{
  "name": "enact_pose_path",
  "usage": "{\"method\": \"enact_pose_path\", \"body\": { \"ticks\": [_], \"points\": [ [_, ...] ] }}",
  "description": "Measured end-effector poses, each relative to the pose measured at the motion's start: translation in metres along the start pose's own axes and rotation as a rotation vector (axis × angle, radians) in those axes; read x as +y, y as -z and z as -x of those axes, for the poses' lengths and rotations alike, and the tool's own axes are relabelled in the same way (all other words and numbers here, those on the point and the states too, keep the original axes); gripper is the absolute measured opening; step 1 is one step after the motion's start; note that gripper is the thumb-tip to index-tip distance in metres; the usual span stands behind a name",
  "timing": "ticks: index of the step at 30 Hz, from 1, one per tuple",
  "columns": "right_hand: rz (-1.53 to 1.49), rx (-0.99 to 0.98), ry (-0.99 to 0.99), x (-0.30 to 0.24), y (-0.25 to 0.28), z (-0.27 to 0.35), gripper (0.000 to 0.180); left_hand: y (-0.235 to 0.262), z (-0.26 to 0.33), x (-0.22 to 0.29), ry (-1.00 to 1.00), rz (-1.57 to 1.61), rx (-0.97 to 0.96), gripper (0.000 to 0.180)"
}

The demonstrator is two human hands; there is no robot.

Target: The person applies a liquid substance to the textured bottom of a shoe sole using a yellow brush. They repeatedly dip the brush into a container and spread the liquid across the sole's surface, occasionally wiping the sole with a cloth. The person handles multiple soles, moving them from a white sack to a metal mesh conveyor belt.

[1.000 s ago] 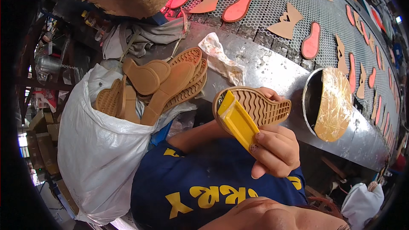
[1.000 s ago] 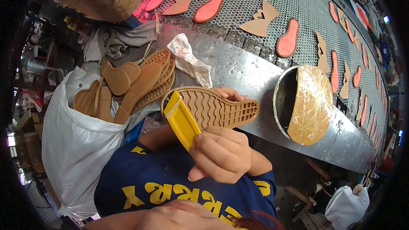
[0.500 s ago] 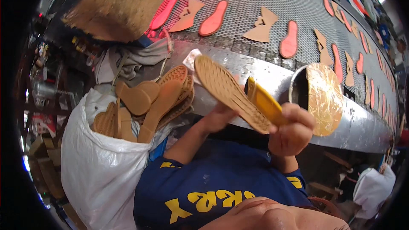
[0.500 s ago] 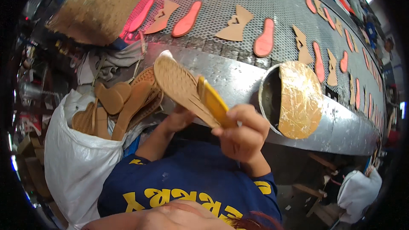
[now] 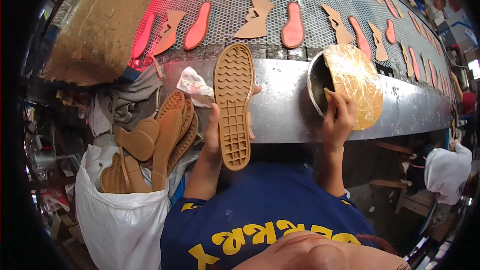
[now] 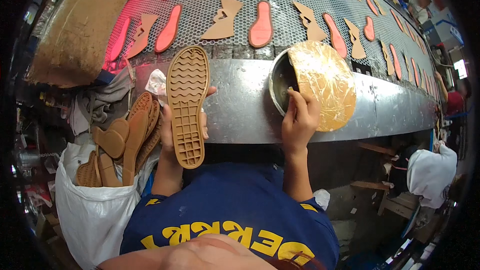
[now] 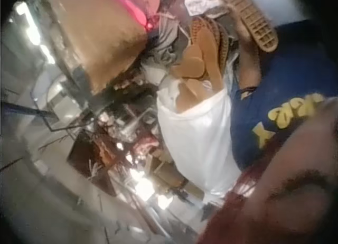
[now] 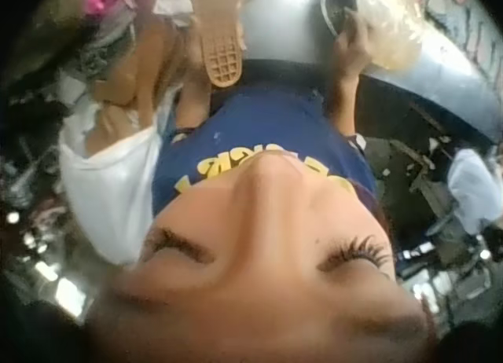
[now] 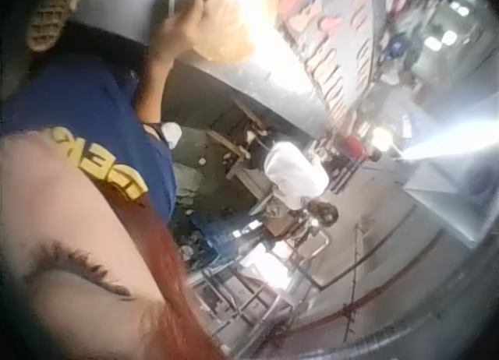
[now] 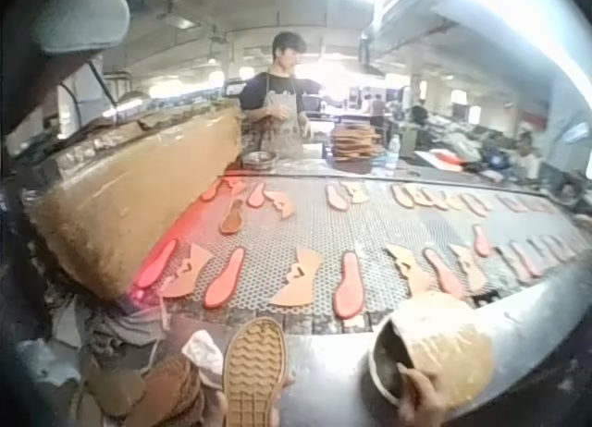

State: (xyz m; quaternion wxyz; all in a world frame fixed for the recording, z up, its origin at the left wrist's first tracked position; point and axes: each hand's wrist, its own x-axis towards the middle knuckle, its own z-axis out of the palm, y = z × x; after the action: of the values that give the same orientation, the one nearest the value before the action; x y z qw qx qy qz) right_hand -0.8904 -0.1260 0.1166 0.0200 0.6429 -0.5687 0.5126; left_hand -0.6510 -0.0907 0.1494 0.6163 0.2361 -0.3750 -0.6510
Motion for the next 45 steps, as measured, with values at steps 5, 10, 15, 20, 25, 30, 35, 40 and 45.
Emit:
{"method": "enact_pose_path", "body": {
  "ticks": [5,10,15,20,25,30,35,40,45],
  "points": [
    [0.248,-0.118,-0.013,0.003,0.005,0.006,0.013,-0.001,-0.002,-0.003,0.026,0.147,-0.076,0.075],
    [-0.258,-0.046,-0.268,0.006,0.011,0.009,0.016,-0.005,0.000,-0.004,0.120,0.321,-0.059,0.074],
    [-0.673,0.146,-0.265,-0.011,0.015,-0.001,0.018,-0.008,-0.003,-0.007,0.170,0.361,-0.107,0.073],
    [-0.946,-0.159,0.218,-0.052,0.007,-0.006,0.027,-0.013,0.000,-0.015,0.313,0.375,-0.027,0.072],
    [-0.612,-0.158,0.113,-0.034,-0.007,-0.022,0.031,-0.001,0.009,-0.028,0.381,0.529,-0.090,0.071],
    [-0.614,-0.194,0.472,-0.052,0.000,-0.017,0.018,-0.019,0.004,-0.027,0.353,0.382,0.050,0.072],
    [-0.551,-0.253,0.249,-0.030,0.010,-0.027,0.023,-0.003,0.009,-0.036,0.322,0.468,-0.085,0.071],
    [-0.635,-0.317,0.625,-0.059,0.023,-0.009,0.026,-0.024,-0.007,-0.029,0.378,0.557,0.052,0.070],
    [-0.585,-0.335,0.394,-0.043,0.019,-0.022,0.024,-0.020,-0.004,-0.036,0.453,0.547,0.125,0.068]
  ]
}}
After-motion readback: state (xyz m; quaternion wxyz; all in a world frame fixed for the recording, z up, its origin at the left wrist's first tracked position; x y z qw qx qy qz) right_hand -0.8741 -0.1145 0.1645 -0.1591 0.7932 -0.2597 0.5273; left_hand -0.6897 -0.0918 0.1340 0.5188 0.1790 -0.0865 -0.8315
